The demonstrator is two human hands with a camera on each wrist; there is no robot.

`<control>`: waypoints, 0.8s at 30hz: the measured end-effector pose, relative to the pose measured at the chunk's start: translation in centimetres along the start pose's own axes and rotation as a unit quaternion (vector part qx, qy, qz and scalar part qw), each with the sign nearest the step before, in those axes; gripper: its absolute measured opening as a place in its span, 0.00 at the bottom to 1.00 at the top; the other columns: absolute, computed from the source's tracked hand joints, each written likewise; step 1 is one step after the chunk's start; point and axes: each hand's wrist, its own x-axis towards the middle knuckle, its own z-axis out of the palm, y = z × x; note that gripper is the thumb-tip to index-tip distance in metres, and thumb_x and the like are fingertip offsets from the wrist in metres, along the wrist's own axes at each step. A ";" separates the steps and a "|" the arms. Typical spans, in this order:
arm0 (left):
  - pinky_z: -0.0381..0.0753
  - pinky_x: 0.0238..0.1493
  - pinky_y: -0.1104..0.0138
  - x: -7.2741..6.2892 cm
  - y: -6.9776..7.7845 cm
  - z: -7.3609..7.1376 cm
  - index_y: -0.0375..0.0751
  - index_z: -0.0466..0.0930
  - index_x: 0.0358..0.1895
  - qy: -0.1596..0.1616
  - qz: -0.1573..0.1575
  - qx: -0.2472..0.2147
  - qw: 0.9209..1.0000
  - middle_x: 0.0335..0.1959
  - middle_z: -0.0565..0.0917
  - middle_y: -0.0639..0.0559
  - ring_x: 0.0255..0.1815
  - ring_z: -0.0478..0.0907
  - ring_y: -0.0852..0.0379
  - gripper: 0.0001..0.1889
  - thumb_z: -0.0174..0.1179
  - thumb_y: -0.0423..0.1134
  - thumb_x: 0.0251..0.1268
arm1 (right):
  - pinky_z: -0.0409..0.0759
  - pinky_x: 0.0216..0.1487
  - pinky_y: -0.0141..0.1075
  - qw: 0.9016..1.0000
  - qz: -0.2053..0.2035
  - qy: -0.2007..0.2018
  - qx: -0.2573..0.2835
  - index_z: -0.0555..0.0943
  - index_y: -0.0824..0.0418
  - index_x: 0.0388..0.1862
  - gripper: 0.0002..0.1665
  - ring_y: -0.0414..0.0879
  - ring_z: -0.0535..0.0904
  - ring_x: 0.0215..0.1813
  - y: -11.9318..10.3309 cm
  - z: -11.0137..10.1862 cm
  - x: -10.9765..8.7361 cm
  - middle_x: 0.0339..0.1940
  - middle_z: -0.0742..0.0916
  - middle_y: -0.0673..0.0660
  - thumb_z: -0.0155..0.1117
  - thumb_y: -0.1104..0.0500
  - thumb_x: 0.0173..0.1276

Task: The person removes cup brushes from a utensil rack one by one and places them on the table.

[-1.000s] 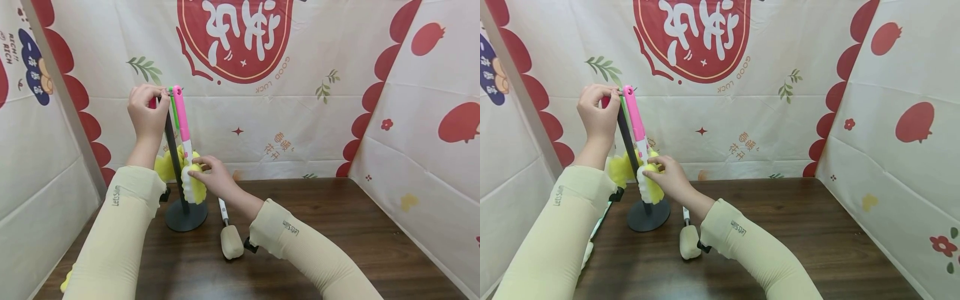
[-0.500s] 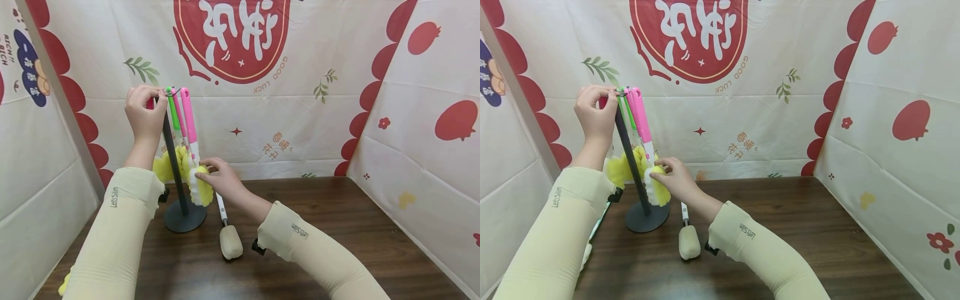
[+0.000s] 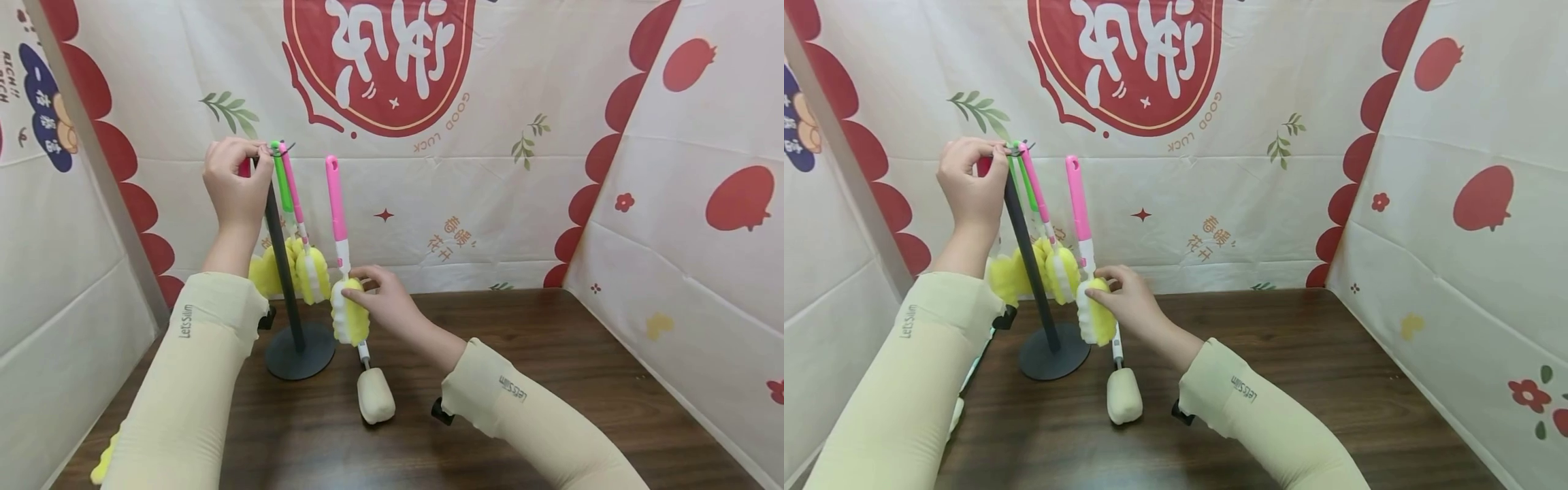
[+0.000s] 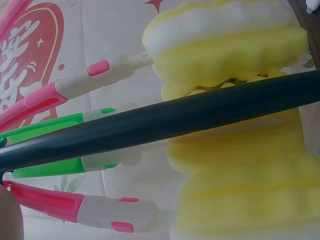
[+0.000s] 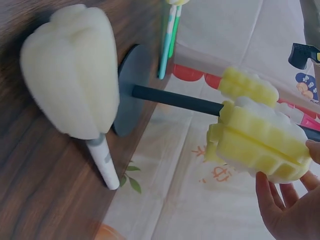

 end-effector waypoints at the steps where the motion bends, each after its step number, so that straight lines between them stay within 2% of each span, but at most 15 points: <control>1: 0.67 0.45 0.69 0.0 0.0 0.0 0.30 0.86 0.28 0.001 -0.004 -0.003 1.000 0.34 0.87 0.48 0.42 0.76 0.55 0.15 0.58 0.39 0.62 | 0.81 0.41 0.39 1.000 0.002 0.002 0.000 0.81 0.59 0.56 0.21 0.49 0.78 0.47 0.1 -0.1 -0.1 0.54 0.80 0.53 0.69 0.56 0.65; 11: 0.68 0.46 0.68 0.0 0.0 0.0 0.30 0.86 0.29 0.000 -0.007 0.005 1.000 0.35 0.87 0.47 0.42 0.75 0.54 0.14 0.58 0.39 0.62 | 0.81 0.39 0.39 1.000 0.012 0.010 0.007 0.81 0.62 0.53 0.19 0.49 0.81 0.43 1.2 -1.0 -1.6 0.48 0.81 0.56 0.70 0.59 0.64; 19: 0.68 0.46 0.69 0.0 -0.1 -0.1 0.31 0.87 0.30 -0.004 -0.008 0.007 1.000 0.36 0.87 0.49 0.43 0.75 0.56 0.15 0.58 0.40 0.63 | 0.81 0.40 0.38 0.999 0.024 0.018 -0.010 0.83 0.61 0.52 0.18 0.46 0.80 0.43 2.3 -1.5 -2.6 0.49 0.82 0.55 0.71 0.60 0.63; 24: 0.68 0.48 0.69 0.0 -0.1 0.0 0.31 0.87 0.29 0.001 -0.004 -0.004 1.000 0.36 0.87 0.49 0.44 0.76 0.57 0.14 0.58 0.40 0.63 | 0.80 0.39 0.38 0.999 0.032 0.025 -0.017 0.83 0.62 0.51 0.18 0.46 0.79 0.41 2.9 -1.9 -3.3 0.42 0.83 0.54 0.71 0.60 0.62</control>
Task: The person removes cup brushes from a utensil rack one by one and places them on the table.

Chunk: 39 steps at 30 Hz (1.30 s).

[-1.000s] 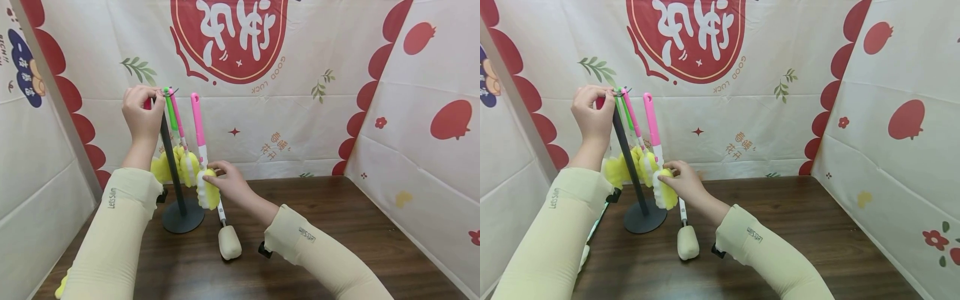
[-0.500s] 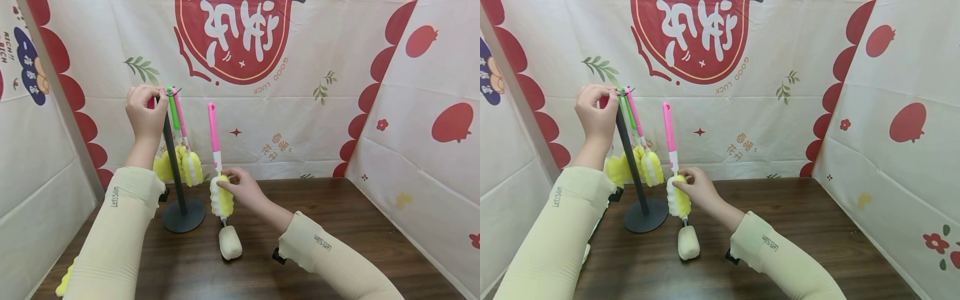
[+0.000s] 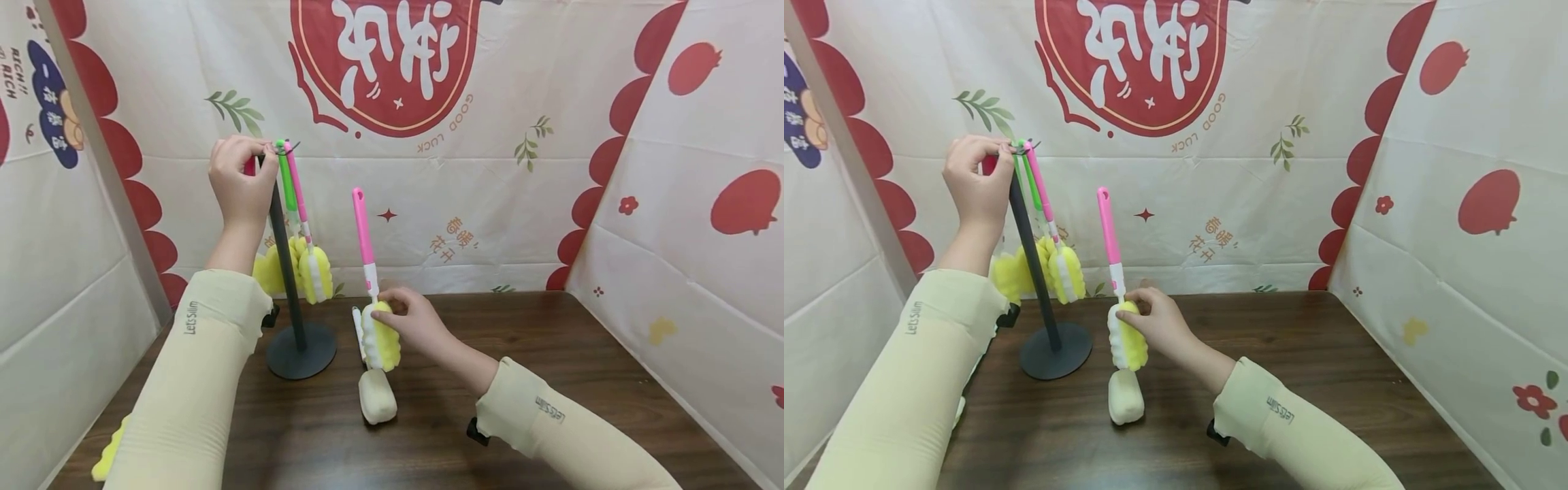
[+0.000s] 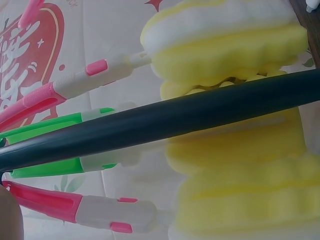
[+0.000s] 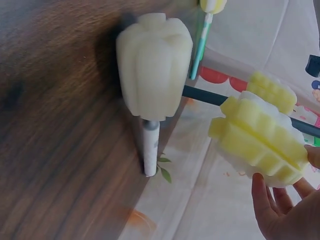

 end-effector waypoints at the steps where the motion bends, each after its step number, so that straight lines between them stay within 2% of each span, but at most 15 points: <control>1: 0.68 0.48 0.69 0.0 0.0 0.1 0.31 0.87 0.29 0.000 0.001 -0.001 1.000 0.36 0.87 0.49 0.44 0.76 0.57 0.14 0.58 0.40 0.63 | 0.80 0.39 0.38 1.000 0.002 0.002 -0.001 0.83 0.62 0.50 0.18 0.46 0.79 0.40 0.1 -0.1 -0.1 0.41 0.84 0.54 0.71 0.60 0.62; 6: 0.68 0.46 0.68 -0.1 0.0 0.2 0.31 0.86 0.29 0.000 0.002 0.003 1.000 0.35 0.87 0.48 0.42 0.75 0.55 0.14 0.58 0.39 0.63 | 0.80 0.37 0.37 1.000 0.017 0.011 -0.004 0.83 0.62 0.49 0.16 0.46 0.79 0.38 0.9 -0.6 -0.5 0.37 0.84 0.53 0.71 0.60 0.62; 18: 0.68 0.47 0.68 -0.2 -0.1 0.4 0.31 0.87 0.29 0.000 0.002 0.005 1.000 0.36 0.87 0.48 0.43 0.76 0.55 0.15 0.58 0.40 0.63 | 0.80 0.35 0.36 0.999 0.032 0.015 -0.015 0.83 0.66 0.47 0.16 0.45 0.79 0.36 2.4 -1.3 -0.8 0.37 0.84 0.55 0.72 0.62 0.61; 29: 0.68 0.47 0.68 0.0 -0.2 0.2 0.31 0.86 0.28 0.005 0.011 0.004 1.000 0.35 0.87 0.48 0.42 0.76 0.54 0.14 0.58 0.39 0.62 | 0.79 0.34 0.36 0.998 0.038 0.001 -0.054 0.83 0.66 0.44 0.15 0.45 0.78 0.34 2.9 -1.5 -1.0 0.35 0.83 0.54 0.72 0.60 0.61; 39: 0.69 0.48 0.68 -0.1 -0.2 0.2 0.31 0.86 0.28 0.006 0.010 0.004 1.000 0.35 0.87 0.48 0.43 0.76 0.55 0.15 0.58 0.40 0.62 | 0.79 0.34 0.37 0.995 0.069 -0.012 -0.065 0.83 0.65 0.42 0.14 0.45 0.78 0.34 3.5 -1.7 -1.5 0.33 0.83 0.53 0.72 0.58 0.61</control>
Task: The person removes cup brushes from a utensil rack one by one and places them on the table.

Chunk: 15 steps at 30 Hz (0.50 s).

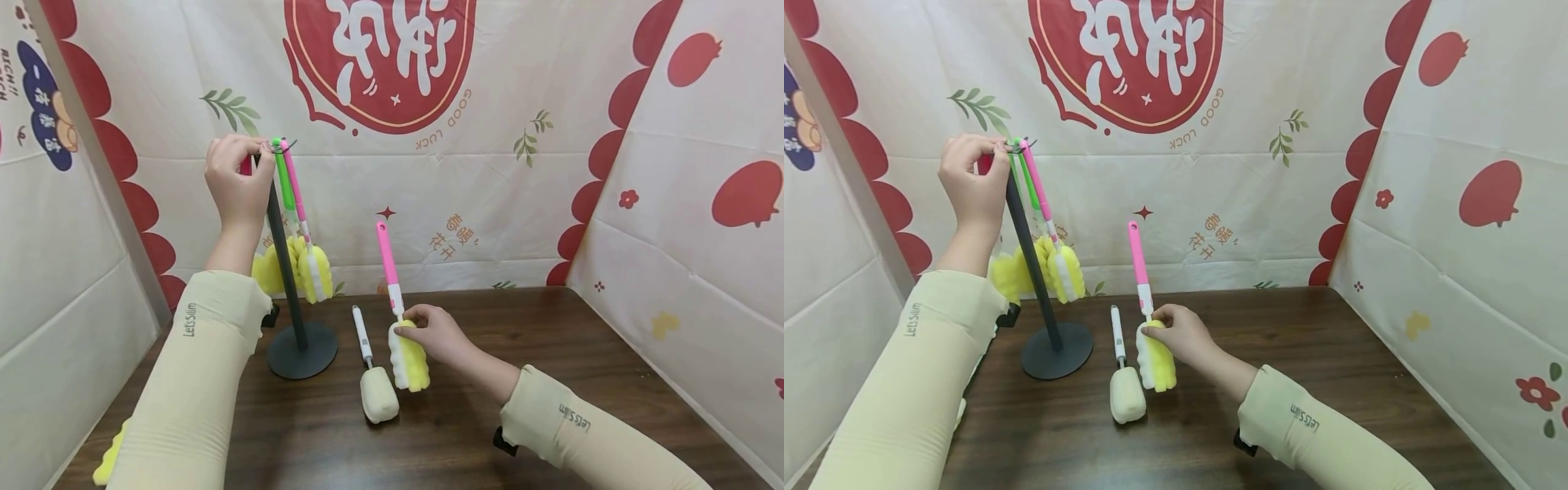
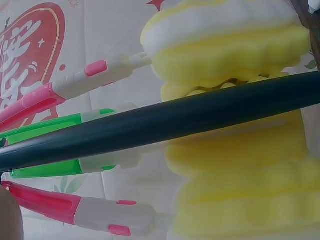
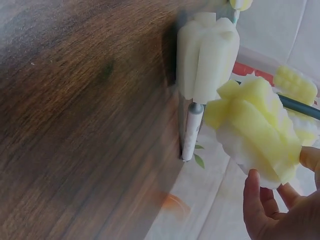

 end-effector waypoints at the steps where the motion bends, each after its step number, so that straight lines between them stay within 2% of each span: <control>1: 0.68 0.47 0.68 0.0 0.0 0.0 0.31 0.86 0.28 0.001 0.000 0.000 1.000 0.35 0.87 0.48 0.43 0.76 0.55 0.15 0.58 0.40 0.62 | 0.79 0.34 0.37 1.000 0.002 -0.003 -0.003 0.83 0.65 0.42 0.14 0.45 0.78 0.34 0.1 0.0 0.0 0.33 0.83 0.53 0.71 0.58 0.61; 4: 0.68 0.47 0.67 0.0 0.0 0.0 0.31 0.86 0.28 0.000 0.007 0.001 1.000 0.35 0.87 0.47 0.43 0.76 0.54 0.15 0.58 0.40 0.63 | 0.78 0.33 0.36 1.000 0.014 -0.011 -0.010 0.82 0.65 0.43 0.15 0.45 0.77 0.34 0.2 0.0 -0.1 0.33 0.83 0.54 0.71 0.57 0.62; 9: 0.68 0.48 0.69 0.0 0.0 0.0 0.31 0.87 0.28 -0.001 -0.007 -0.002 1.000 0.35 0.87 0.49 0.44 0.76 0.57 0.15 0.58 0.41 0.62 | 0.80 0.32 0.40 0.999 0.043 -0.019 0.001 0.82 0.66 0.44 0.17 0.45 0.78 0.34 0.6 0.1 -0.1 0.36 0.82 0.55 0.71 0.56 0.62; 15: 0.68 0.47 0.68 0.0 0.0 -0.1 0.31 0.86 0.28 -0.001 0.001 0.002 1.000 0.35 0.87 0.48 0.43 0.76 0.55 0.15 0.58 0.40 0.63 | 0.81 0.25 0.40 0.996 0.078 -0.027 0.015 0.81 0.67 0.42 0.17 0.45 0.79 0.30 1.4 0.5 -0.1 0.34 0.82 0.56 0.72 0.57 0.61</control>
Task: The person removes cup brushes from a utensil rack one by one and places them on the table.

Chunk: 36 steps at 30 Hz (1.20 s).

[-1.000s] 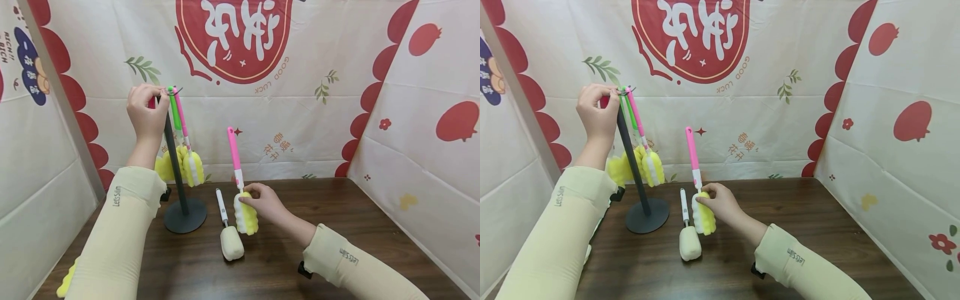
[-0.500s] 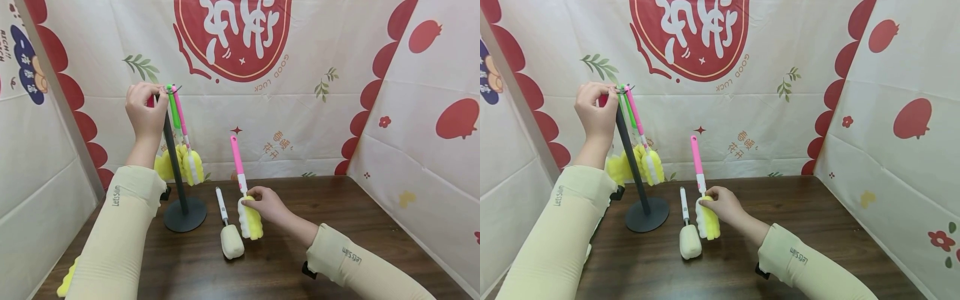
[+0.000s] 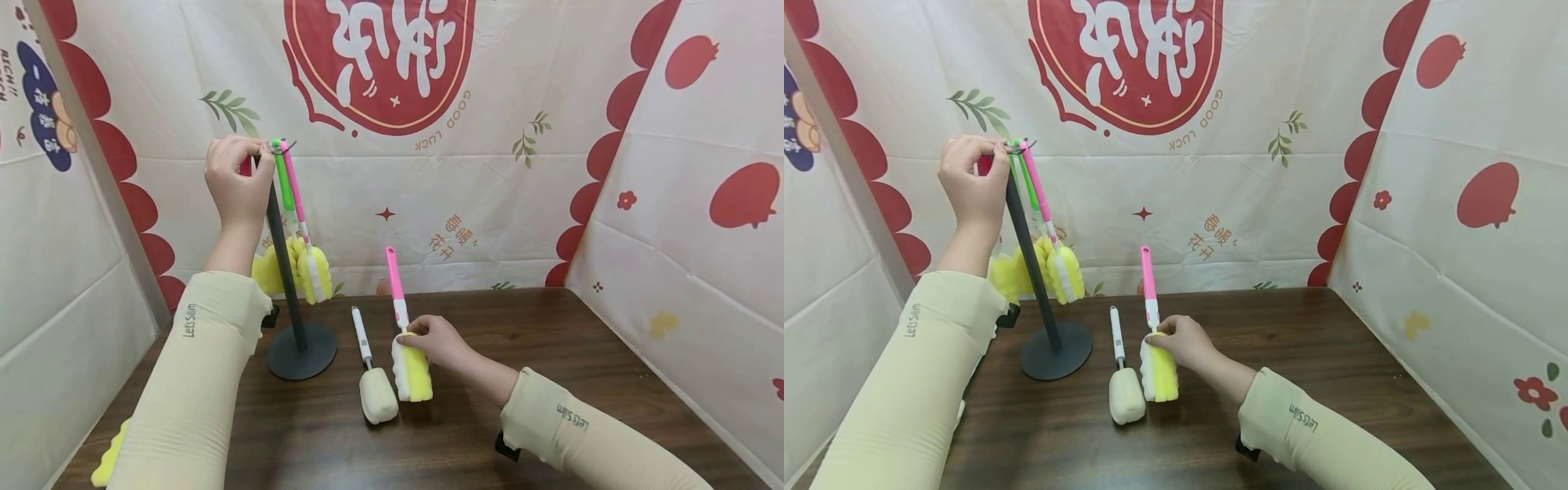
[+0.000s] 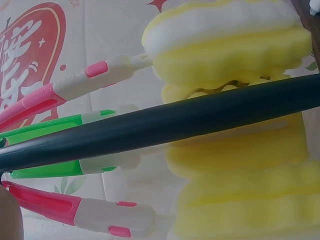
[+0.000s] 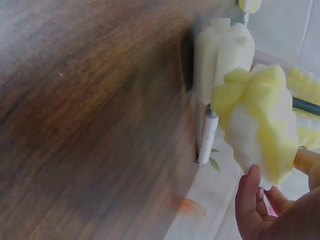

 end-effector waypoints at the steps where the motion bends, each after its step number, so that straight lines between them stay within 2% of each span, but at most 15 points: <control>1: 0.68 0.46 0.68 0.0 0.0 0.0 0.31 0.87 0.28 0.000 -0.001 0.000 1.000 0.35 0.87 0.48 0.43 0.75 0.55 0.15 0.58 0.40 0.63 | 0.80 0.24 0.40 1.000 0.005 -0.002 0.002 0.81 0.67 0.42 0.17 0.45 0.79 0.30 0.1 0.1 0.0 0.33 0.82 0.56 0.72 0.57 0.61; 9: 0.68 0.47 0.67 0.0 -0.1 0.0 0.30 0.86 0.28 0.002 0.010 -0.001 1.000 0.35 0.87 0.47 0.43 0.76 0.53 0.15 0.58 0.39 0.63 | 0.82 0.28 0.45 1.000 0.029 -0.009 0.000 0.80 0.67 0.42 0.18 0.46 0.79 0.31 0.9 0.5 0.3 0.34 0.82 0.57 0.73 0.55 0.60; 12: 0.68 0.47 0.68 0.0 -0.1 0.0 0.31 0.86 0.28 0.002 0.001 -0.003 1.000 0.35 0.87 0.48 0.43 0.76 0.55 0.15 0.58 0.40 0.63 | 0.82 0.28 0.44 0.999 0.036 -0.016 0.001 0.81 0.67 0.41 0.18 0.46 0.79 0.31 1.0 0.6 0.3 0.34 0.82 0.57 0.72 0.56 0.60; 19: 0.68 0.47 0.68 0.1 -0.1 0.1 0.30 0.86 0.28 0.001 0.001 -0.006 1.000 0.34 0.87 0.47 0.43 0.76 0.55 0.14 0.58 0.39 0.62 | 0.82 0.27 0.43 0.998 0.048 -0.030 0.011 0.80 0.68 0.39 0.16 0.47 0.80 0.31 1.3 0.8 0.2 0.33 0.82 0.57 0.73 0.57 0.60; 27: 0.67 0.47 0.69 0.1 0.0 0.0 0.30 0.86 0.27 -0.002 -0.007 -0.004 1.000 0.35 0.87 0.48 0.43 0.75 0.56 0.15 0.57 0.39 0.62 | 0.83 0.27 0.43 0.997 0.068 -0.037 -0.008 0.80 0.66 0.38 0.17 0.48 0.80 0.32 2.1 1.3 0.6 0.34 0.81 0.57 0.73 0.56 0.59; 36: 0.68 0.48 0.68 0.1 -0.1 0.1 0.30 0.86 0.27 0.006 0.001 -0.010 1.000 0.34 0.87 0.47 0.43 0.76 0.55 0.14 0.58 0.38 0.62 | 0.83 0.26 0.42 0.996 0.075 -0.037 -0.035 0.80 0.66 0.37 0.16 0.47 0.79 0.33 2.7 1.5 1.0 0.33 0.81 0.56 0.73 0.55 0.59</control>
